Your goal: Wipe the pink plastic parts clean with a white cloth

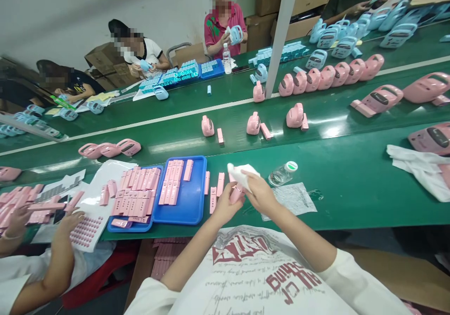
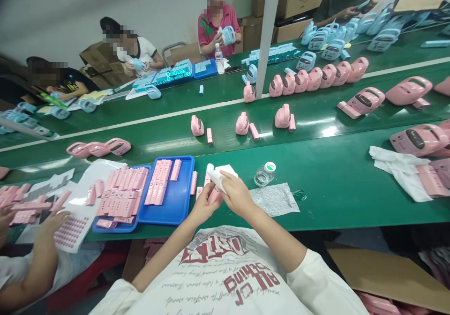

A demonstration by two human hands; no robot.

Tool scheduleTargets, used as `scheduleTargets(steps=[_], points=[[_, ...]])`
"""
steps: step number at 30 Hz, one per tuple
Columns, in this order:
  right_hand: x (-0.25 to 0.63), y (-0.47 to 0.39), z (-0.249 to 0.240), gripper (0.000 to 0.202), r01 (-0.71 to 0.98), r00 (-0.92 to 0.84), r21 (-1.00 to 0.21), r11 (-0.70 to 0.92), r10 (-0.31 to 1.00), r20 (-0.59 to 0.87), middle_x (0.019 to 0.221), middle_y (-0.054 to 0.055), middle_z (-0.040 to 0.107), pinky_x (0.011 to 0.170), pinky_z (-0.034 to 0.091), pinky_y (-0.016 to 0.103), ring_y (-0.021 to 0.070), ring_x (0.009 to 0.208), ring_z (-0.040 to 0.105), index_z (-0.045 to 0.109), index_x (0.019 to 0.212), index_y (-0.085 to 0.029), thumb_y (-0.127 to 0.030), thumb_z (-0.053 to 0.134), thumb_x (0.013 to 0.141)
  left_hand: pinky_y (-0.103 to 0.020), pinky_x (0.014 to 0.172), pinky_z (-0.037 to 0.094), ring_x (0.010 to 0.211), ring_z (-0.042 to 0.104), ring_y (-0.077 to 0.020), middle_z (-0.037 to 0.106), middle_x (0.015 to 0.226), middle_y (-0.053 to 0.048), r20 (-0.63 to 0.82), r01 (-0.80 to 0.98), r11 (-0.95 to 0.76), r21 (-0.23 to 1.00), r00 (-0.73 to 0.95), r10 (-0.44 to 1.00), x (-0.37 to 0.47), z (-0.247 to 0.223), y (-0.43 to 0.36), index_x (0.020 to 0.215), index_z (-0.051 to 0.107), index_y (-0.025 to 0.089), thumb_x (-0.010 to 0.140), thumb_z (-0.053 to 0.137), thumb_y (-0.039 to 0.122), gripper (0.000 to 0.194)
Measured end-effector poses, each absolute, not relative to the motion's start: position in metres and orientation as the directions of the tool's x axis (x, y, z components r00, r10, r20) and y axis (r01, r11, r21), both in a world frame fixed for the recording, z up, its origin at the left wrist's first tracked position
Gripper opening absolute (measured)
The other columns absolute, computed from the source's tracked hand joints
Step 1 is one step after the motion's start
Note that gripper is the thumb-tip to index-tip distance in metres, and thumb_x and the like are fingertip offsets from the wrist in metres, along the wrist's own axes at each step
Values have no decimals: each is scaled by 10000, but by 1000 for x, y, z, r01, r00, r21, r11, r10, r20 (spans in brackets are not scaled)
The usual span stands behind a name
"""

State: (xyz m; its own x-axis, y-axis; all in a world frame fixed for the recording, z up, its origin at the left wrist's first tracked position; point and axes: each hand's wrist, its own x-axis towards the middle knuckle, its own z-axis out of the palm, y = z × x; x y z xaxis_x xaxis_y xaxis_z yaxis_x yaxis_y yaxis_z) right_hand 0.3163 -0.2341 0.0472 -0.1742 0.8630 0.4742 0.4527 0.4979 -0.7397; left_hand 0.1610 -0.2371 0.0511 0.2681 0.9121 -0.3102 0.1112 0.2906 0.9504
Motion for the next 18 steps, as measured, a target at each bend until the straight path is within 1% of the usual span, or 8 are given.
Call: scheduleTargets(steps=[2,4,5,7,9,11,14,18], points=[[309,-243,33,369,470,-315,-678,565,825,469,1282,144,585,1008,438,452,236,1300,453,605,1198,-158,-231,383,912,-311,867,455,1012,588,-225,633,1093,-75,-284,133,260,956,216,934,159,44,-235,1125,540,197,623,730,178,538],[306,-255,20,366,431,-419,-737,521,839,348,1274,128,594,1018,423,452,232,1284,471,605,1198,-178,-230,403,896,-351,921,433,1065,569,-257,625,1126,-103,-292,168,264,950,171,941,154,34,-232,1111,550,175,642,703,182,494],[306,-261,14,350,416,-456,-783,462,851,260,1228,121,625,996,438,440,235,1224,525,621,1170,-187,-251,423,888,-372,946,418,1083,560,-272,620,1132,-118,-301,196,272,942,140,943,151,29,-229,1106,551,164,650,693,189,478],[309,-272,6,298,426,-473,-848,316,877,89,1026,109,701,882,495,393,231,988,645,674,1028,-190,-303,437,888,-407,1017,352,1170,503,-302,588,1180,-148,-318,265,292,919,62,946,144,16,-223,1105,547,150,638,698,185,492],[316,-281,2,329,458,-442,-861,221,897,-5,805,86,705,730,514,336,210,752,658,685,858,-182,-355,409,907,-432,1064,286,1256,421,-332,542,1241,-173,-336,329,322,888,-15,942,139,3,-217,1109,544,141,603,715,165,534],[322,-287,0,396,472,-416,-864,176,908,-42,707,69,678,637,494,299,196,649,628,666,776,-180,-403,373,923,-447,1069,272,1279,389,-346,522,1261,-185,-354,365,353,862,-66,933,138,-10,-212,1119,542,136,595,705,146,549],[328,-294,0,442,470,-410,-874,127,908,-89,645,51,654,557,459,276,190,578,595,648,736,-187,-470,361,917,-436,1080,263,1284,375,-331,505,1281,-176,-354,377,363,852,-97,930,142,-22,-206,1180,526,137,592,668,94,606],[327,-300,0,491,441,-463,-892,96,876,-134,637,48,656,574,478,303,206,582,597,652,725,-200,-555,358,895,-394,1102,247,1295,366,-295,450,1331,-167,-306,346,330,878,-124,944,143,-24,-209,1238,513,136,613,641,78,641]])
